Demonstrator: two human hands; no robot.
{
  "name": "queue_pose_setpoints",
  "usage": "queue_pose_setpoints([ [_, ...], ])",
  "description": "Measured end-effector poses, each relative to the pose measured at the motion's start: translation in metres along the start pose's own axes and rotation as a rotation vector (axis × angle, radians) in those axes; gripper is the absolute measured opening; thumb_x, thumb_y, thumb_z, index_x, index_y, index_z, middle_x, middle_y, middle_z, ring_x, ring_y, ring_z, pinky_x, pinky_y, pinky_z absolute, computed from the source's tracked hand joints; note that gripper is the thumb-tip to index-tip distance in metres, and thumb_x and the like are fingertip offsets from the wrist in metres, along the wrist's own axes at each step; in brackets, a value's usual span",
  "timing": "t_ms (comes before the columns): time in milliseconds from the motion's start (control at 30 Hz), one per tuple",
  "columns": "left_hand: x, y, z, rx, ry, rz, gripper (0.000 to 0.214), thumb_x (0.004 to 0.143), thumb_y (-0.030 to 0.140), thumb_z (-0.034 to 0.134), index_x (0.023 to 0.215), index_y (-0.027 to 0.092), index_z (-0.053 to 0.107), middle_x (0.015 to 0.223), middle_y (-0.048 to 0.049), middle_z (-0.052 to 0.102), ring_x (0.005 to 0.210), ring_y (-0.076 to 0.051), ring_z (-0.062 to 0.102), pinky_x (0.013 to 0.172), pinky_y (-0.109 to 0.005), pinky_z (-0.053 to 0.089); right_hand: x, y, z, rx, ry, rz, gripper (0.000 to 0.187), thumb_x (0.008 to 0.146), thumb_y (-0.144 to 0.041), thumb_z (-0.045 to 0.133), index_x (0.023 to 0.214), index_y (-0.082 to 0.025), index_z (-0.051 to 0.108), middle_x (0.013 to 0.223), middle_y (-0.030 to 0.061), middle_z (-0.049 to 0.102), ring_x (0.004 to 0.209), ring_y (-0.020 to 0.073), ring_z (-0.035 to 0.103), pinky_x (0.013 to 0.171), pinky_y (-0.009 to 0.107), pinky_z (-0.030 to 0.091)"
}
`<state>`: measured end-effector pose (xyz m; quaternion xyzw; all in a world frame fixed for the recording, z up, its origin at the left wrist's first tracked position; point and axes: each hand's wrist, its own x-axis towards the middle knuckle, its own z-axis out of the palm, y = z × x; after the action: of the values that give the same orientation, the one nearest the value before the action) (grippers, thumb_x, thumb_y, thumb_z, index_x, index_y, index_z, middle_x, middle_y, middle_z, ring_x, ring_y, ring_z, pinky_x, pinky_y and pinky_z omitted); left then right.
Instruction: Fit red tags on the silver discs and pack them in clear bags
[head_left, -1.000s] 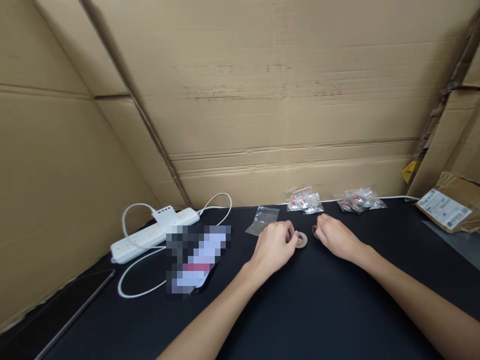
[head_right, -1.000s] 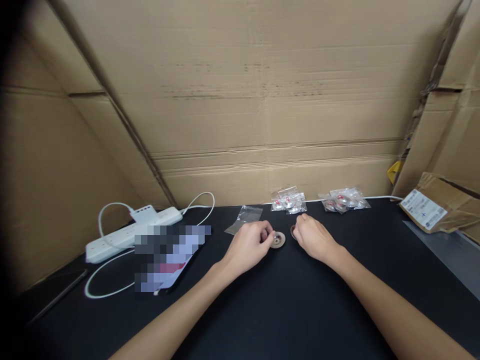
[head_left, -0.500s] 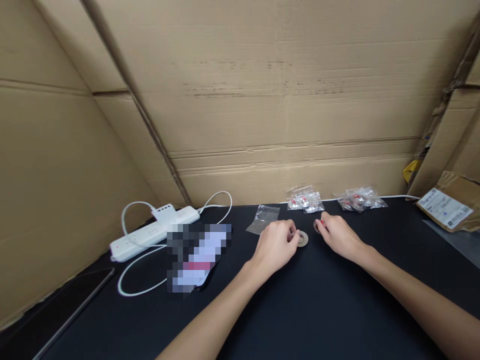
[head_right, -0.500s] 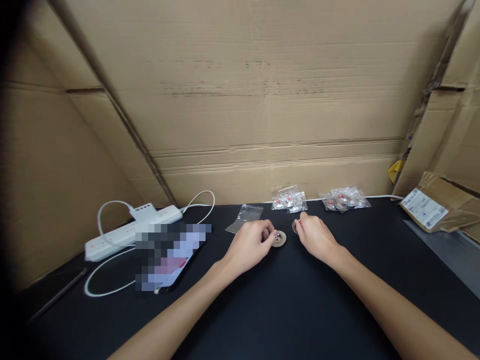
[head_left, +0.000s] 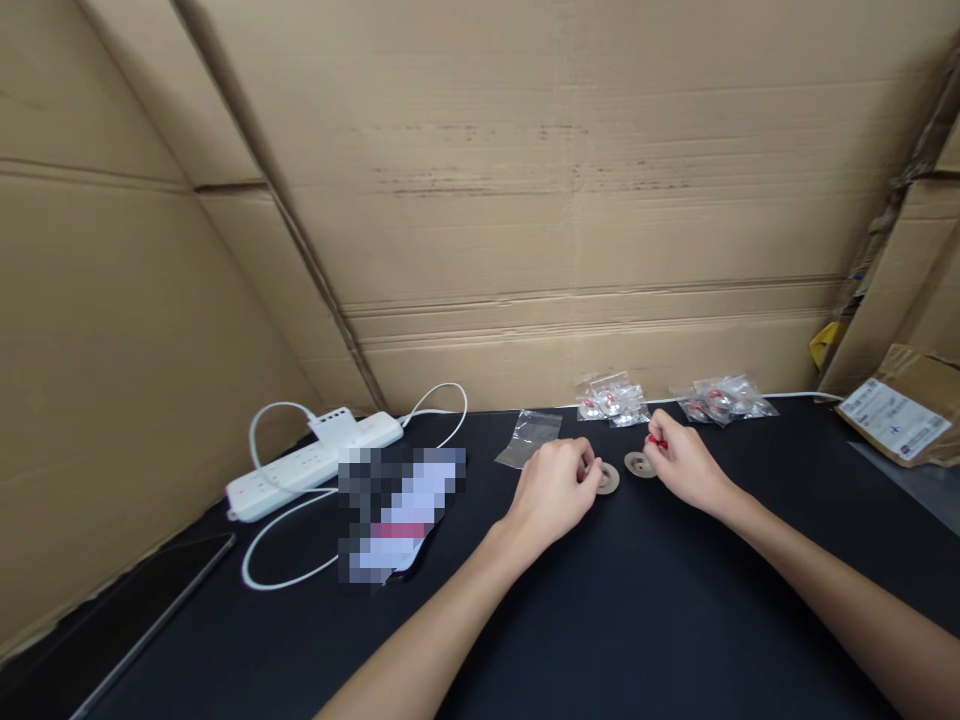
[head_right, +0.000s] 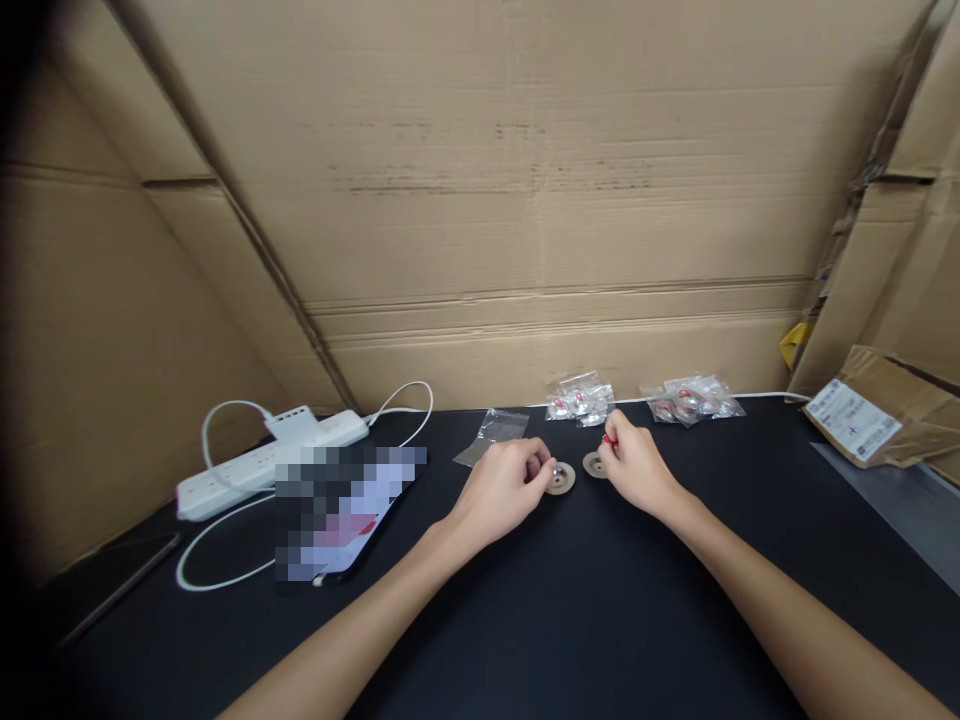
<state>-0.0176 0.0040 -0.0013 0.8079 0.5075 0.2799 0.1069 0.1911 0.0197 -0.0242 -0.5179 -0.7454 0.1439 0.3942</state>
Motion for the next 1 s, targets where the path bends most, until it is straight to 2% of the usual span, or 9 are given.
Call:
queue_pose_setpoints([
  [167,0.000,0.004,-0.002,-0.123,0.035,0.072,0.014,0.090,0.026,0.051,0.091,0.020,0.063,0.072,-0.0008,0.063,0.065,-0.017,0.057,0.060,-0.028,0.041,0.000,-0.006,-0.001,0.169,-0.058,-0.003,0.010,0.088,-0.027,0.047,0.081,-0.023,0.041,0.061,-0.0062,0.044,0.051,0.0112,0.042,0.050,0.022,0.033],
  [267,-0.001,0.007,-0.002,-0.124,0.038,0.133,0.015,0.090,0.025,0.052,0.098,0.020,0.062,0.080,-0.0023,0.064,0.077,-0.019,0.058,0.070,-0.031,0.045,-0.001,-0.013,-0.003,0.140,-0.115,-0.061,0.011,0.087,-0.026,0.052,0.079,-0.022,0.046,0.063,-0.0047,0.048,0.055,0.0116,0.045,0.053,0.023,0.035],
  [367,-0.002,0.005,-0.001,-0.048,0.020,0.228,0.015,0.088,0.024,0.054,0.100,0.019,0.063,0.090,-0.0046,0.064,0.093,-0.023,0.055,0.084,-0.037,0.045,-0.001,-0.014,-0.006,0.079,-0.097,-0.070,0.012,0.086,-0.024,0.055,0.077,-0.021,0.048,0.062,-0.0042,0.051,0.056,0.0120,0.047,0.054,0.023,0.036],
  [500,-0.003,0.000,0.001,0.008,-0.032,0.294,0.013,0.088,0.022,0.055,0.097,0.019,0.064,0.095,-0.0050,0.063,0.097,-0.024,0.052,0.088,-0.038,0.044,0.002,-0.008,-0.011,0.050,-0.095,-0.055,0.008,0.085,-0.021,0.055,0.078,-0.020,0.052,0.065,-0.0021,0.056,0.058,0.0128,0.052,0.056,0.024,0.040],
  [633,-0.002,-0.002,0.001,0.023,-0.057,0.295,0.013,0.089,0.020,0.053,0.094,0.019,0.064,0.092,-0.0047,0.062,0.095,-0.023,0.051,0.087,-0.037,0.044,0.002,-0.008,-0.018,0.049,-0.136,-0.093,0.005,0.087,-0.020,0.052,0.083,-0.020,0.055,0.067,-0.0013,0.058,0.058,0.0127,0.054,0.056,0.024,0.042],
  [800,-0.001,-0.003,0.000,0.040,-0.036,0.255,0.016,0.089,0.022,0.052,0.098,0.018,0.064,0.094,-0.0063,0.062,0.096,-0.024,0.052,0.087,-0.039,0.044,0.000,-0.015,-0.020,0.084,-0.191,-0.154,0.002,0.087,-0.020,0.052,0.089,-0.021,0.053,0.069,-0.0025,0.058,0.057,0.0112,0.050,0.054,0.023,0.040],
  [900,-0.001,-0.005,0.000,0.064,-0.030,0.235,0.018,0.090,0.022,0.051,0.100,0.017,0.065,0.094,-0.0073,0.063,0.097,-0.025,0.052,0.087,-0.040,0.045,-0.002,-0.017,-0.019,0.138,-0.208,-0.157,0.012,0.084,-0.019,0.055,0.093,-0.022,0.048,0.066,-0.0053,0.054,0.053,0.0098,0.045,0.052,0.022,0.038],
  [1000,0.001,-0.007,-0.001,0.081,-0.026,0.215,0.019,0.090,0.022,0.050,0.101,0.017,0.065,0.095,-0.0079,0.063,0.099,-0.026,0.052,0.086,-0.040,0.045,-0.004,-0.019,-0.021,0.109,-0.272,-0.167,0.013,0.080,-0.015,0.057,0.088,-0.022,0.050,0.063,-0.0063,0.052,0.052,0.0091,0.043,0.050,0.021,0.036],
])
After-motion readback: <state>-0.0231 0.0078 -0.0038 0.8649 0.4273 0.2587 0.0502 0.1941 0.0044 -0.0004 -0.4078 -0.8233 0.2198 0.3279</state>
